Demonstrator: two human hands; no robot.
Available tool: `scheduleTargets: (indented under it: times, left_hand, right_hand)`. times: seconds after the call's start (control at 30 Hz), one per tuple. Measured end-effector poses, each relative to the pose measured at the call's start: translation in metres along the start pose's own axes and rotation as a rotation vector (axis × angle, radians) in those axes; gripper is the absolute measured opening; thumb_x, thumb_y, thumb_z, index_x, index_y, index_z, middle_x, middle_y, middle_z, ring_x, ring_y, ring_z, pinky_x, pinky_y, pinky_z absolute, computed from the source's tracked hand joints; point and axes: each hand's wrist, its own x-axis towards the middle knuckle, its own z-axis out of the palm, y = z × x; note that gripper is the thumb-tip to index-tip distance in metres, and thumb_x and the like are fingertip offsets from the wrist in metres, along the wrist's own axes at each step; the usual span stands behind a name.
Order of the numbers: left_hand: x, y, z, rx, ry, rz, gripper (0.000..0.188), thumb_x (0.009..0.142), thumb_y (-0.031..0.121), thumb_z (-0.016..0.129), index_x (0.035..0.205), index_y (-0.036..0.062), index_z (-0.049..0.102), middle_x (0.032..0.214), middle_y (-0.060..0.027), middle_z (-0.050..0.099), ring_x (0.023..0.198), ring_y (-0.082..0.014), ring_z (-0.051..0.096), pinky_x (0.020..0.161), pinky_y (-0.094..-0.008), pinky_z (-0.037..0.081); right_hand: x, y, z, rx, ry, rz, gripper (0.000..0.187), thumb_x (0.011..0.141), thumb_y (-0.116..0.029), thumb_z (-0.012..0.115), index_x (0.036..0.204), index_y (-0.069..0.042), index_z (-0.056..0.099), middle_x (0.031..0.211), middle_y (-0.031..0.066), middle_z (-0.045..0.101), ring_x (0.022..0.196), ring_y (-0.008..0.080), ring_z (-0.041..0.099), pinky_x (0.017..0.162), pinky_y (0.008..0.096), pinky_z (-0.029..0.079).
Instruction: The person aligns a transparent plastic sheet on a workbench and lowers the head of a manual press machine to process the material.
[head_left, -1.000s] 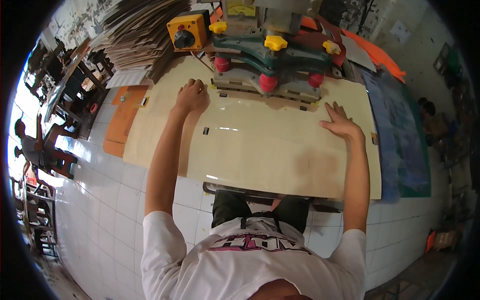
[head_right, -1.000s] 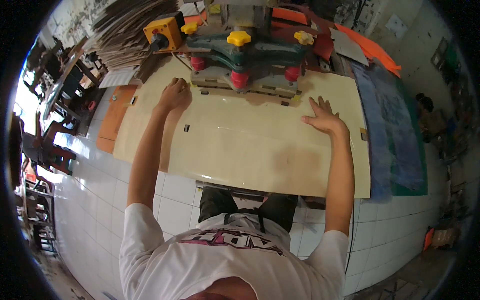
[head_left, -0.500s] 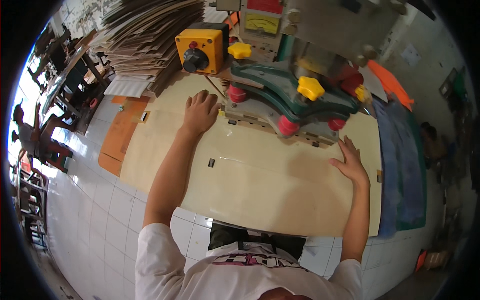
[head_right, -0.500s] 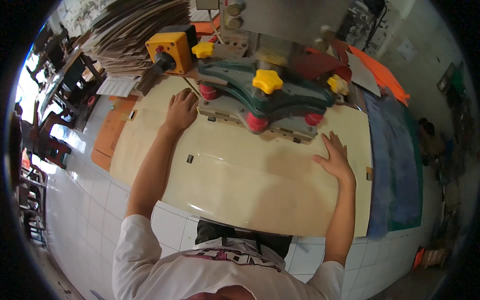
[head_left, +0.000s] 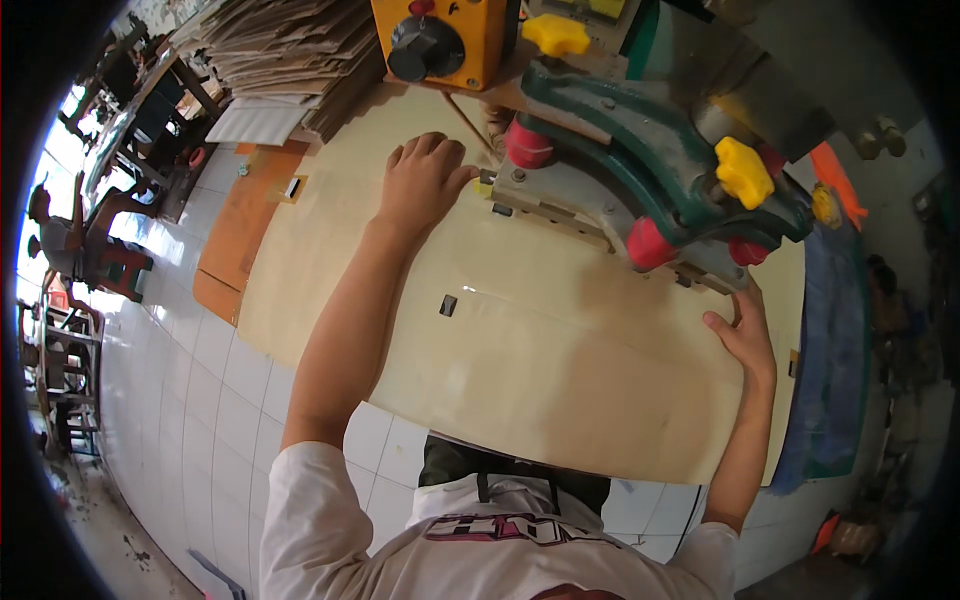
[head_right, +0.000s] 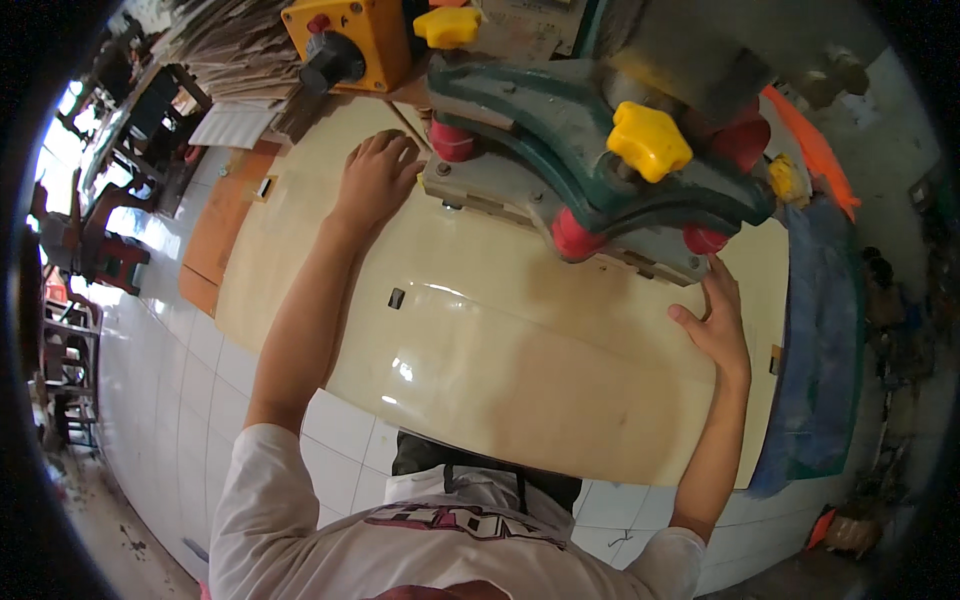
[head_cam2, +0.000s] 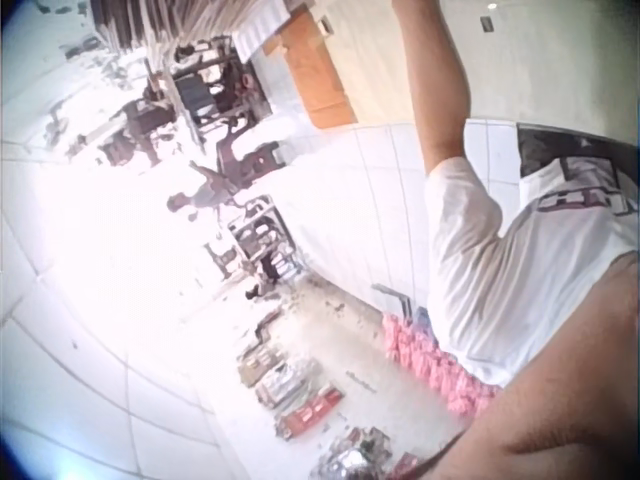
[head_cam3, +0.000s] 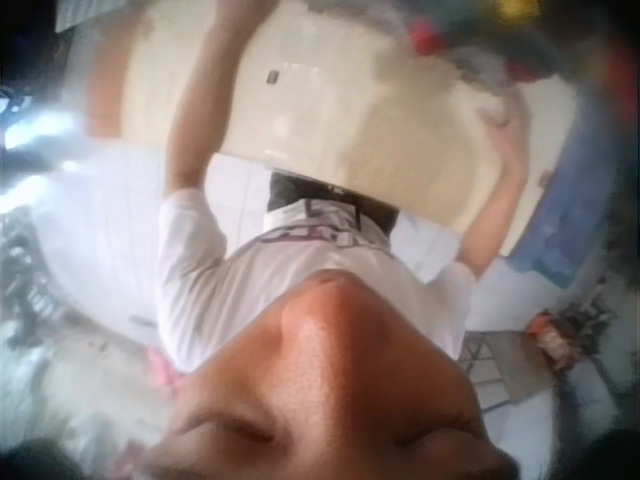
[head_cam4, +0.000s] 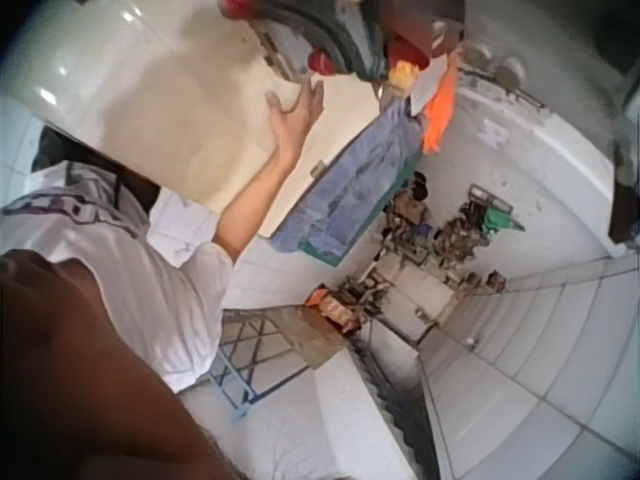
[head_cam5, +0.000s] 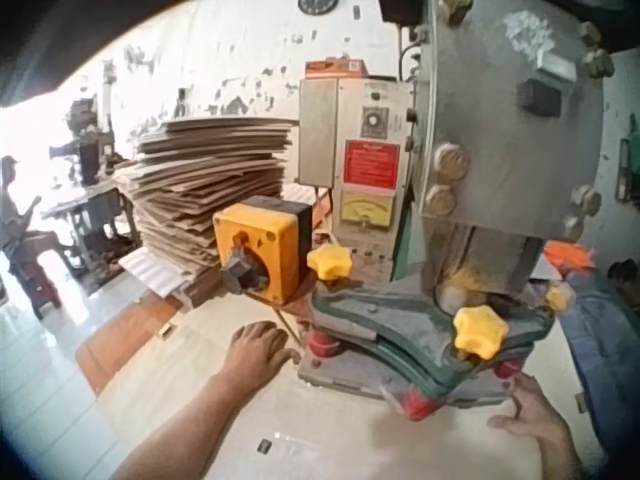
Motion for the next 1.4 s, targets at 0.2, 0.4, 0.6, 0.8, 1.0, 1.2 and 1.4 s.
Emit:
scheduleTargets:
  times: [0.2,0.4,0.6,0.8,1.0,1.2,1.4]
  left_hand:
    - [-0.001,-0.005,0.002,-0.024,0.007,-0.002,0.037,0.090,0.045,0.066,0.110,0.0143,0.070,0.119,-0.0082,0.064,0.114,-0.0312,0.059,0.102,-0.0481,0.041]
    - [-0.001,-0.007,-0.002,0.018,-0.075,-0.009,0.041,0.094,0.045,0.062,0.119,0.0143,0.068,0.129,-0.0102,0.060,0.120,-0.0314,0.057,0.105,-0.0466,0.041]
    - [0.001,-0.008,-0.006,0.003,-0.094,-0.048,0.041,0.093,0.045,0.064,0.117,0.0123,0.070,0.130,-0.0122,0.060,0.120,-0.0324,0.057,0.103,-0.0455,0.045]
    - [0.000,-0.013,-0.010,-0.029,-0.085,-0.037,0.042,0.092,0.043,0.066,0.117,0.0102,0.070,0.129,-0.0138,0.059,0.119,-0.0348,0.058,0.102,-0.0444,0.046]
    - [0.001,0.004,-0.017,-0.058,-0.153,-0.072,0.040,0.097,0.038,0.057,0.119,0.0064,0.069,0.131,-0.0172,0.060,0.120,-0.0361,0.057,0.103,-0.0453,0.045]
    - [-0.002,0.001,-0.014,-0.016,-0.130,-0.056,0.042,0.099,0.038,0.051,0.123,0.0072,0.066,0.134,-0.0184,0.059,0.127,-0.0353,0.053,0.111,-0.0470,0.036]
    - [-0.002,-0.010,-0.007,0.032,-0.141,-0.043,0.044,0.100,0.042,0.050,0.127,0.0099,0.063,0.140,-0.0174,0.054,0.133,-0.0326,0.048,0.114,-0.0494,0.032]
  right_hand:
    - [0.001,-0.012,-0.002,0.011,-0.035,0.039,0.076,0.083,-0.042,0.079,0.142,-0.003,0.051,0.153,0.0199,0.039,0.141,0.0375,0.033,0.116,0.0478,0.028]
    - [0.000,-0.017,0.000,0.022,-0.061,0.059,0.078,0.086,-0.054,0.073,0.140,-0.003,0.051,0.151,0.0191,0.042,0.139,0.0365,0.033,0.115,0.0483,0.027]
    - [0.002,-0.015,0.003,-0.037,-0.033,-0.001,0.078,0.087,-0.057,0.071,0.140,-0.003,0.051,0.147,0.0177,0.045,0.135,0.0361,0.036,0.113,0.0481,0.028]
    - [0.003,-0.028,0.007,-0.045,-0.012,-0.016,0.075,0.088,-0.056,0.070,0.138,-0.003,0.053,0.143,0.0180,0.049,0.133,0.0360,0.039,0.112,0.0470,0.029]
    - [-0.001,-0.025,0.003,-0.005,-0.032,0.064,0.069,0.090,-0.051,0.070,0.136,-0.002,0.054,0.143,0.0176,0.050,0.132,0.0358,0.041,0.112,0.0471,0.029]
    - [0.002,-0.024,0.004,-0.015,-0.009,0.030,0.061,0.093,-0.044,0.067,0.137,-0.003,0.055,0.146,0.0184,0.049,0.131,0.0368,0.043,0.112,0.0469,0.030]
    - [0.004,-0.025,0.006,-0.072,0.004,-0.008,0.060,0.093,-0.038,0.068,0.140,-0.004,0.053,0.151,0.0190,0.045,0.134,0.0390,0.041,0.112,0.0475,0.031]
